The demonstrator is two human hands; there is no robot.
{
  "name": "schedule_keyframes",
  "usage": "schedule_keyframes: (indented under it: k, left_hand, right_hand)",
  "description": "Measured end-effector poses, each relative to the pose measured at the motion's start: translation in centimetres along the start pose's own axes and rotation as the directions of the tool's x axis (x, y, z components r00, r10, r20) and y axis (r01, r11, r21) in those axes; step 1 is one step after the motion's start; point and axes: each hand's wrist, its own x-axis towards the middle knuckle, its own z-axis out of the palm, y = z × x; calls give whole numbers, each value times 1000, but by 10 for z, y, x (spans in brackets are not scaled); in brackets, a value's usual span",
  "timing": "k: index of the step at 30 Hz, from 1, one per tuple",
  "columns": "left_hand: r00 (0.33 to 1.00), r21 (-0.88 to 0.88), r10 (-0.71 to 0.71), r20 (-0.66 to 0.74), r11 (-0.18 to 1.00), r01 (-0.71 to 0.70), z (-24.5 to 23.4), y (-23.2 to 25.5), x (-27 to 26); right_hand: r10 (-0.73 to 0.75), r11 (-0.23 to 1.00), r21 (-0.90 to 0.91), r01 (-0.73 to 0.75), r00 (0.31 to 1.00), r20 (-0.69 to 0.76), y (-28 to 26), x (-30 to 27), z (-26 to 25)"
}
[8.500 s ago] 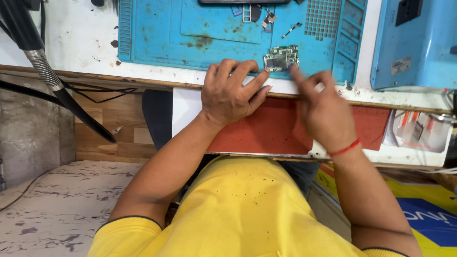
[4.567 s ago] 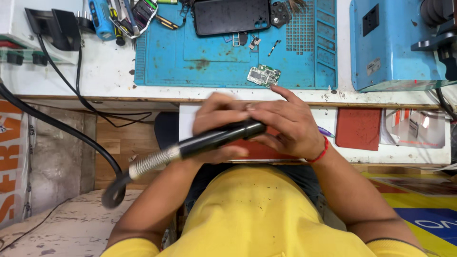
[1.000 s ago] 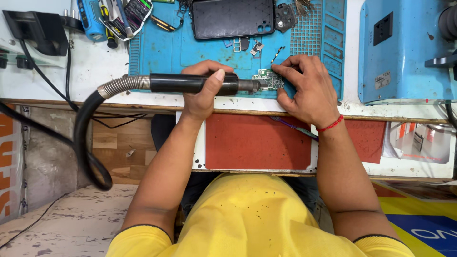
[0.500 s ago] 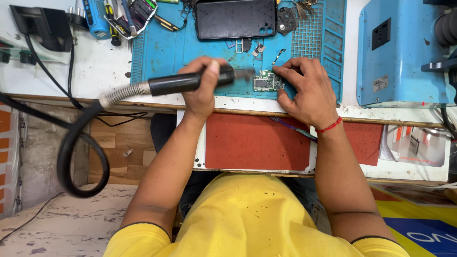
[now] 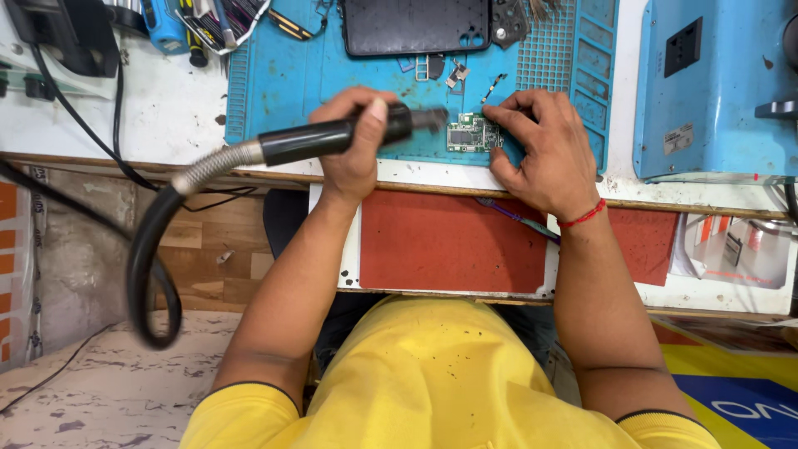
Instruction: The person uses a hot air gun to apply heat to a small green circuit board held in place with their left hand. They repeatedly direct the hot air onto specific components on the board while working at a cluttered workbench.
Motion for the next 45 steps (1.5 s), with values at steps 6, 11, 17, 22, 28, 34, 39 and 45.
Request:
schedule_keyframes:
  k: [6,11,17,22,28,34,39,45]
  left_hand:
    - [999,-39,-30,40,999,31,-3,0,0]
    - [999,-61,-19,29,998,21,0,0,0]
    - [995,35,38,96,999,-42,4,-5,-1]
    - [989,79,56,140,995,-68,2,-5,1]
    - [992,55,8,124,998,-15,-1,1,0]
    - [991,61,11,137,998,-20,2,1,-1]
    - [997,77,4,76,997,-9,2,-4,-4]
    - [986,64,46,157,996,-57,3,-4,-4]
  right_hand:
    - [4,1000,6,-4,1000,1,0,-1,1]
    - [7,1000,1,-7,1000,13,0,-1,-1]
    - [19,1000,2,-19,1000,17,0,-1,0]
    - [11,1000,25,-11,1000,2,1,-1,-1]
    - [26,1000,9,-26,999,-20,-2,0,0]
    - [39,998,48,-37,999,-35,-3,1,0]
    - [18,998,55,-16,999,-38,-2,0,-1]
    - [8,996,88,-4,999,-39,-1,-1,-2]
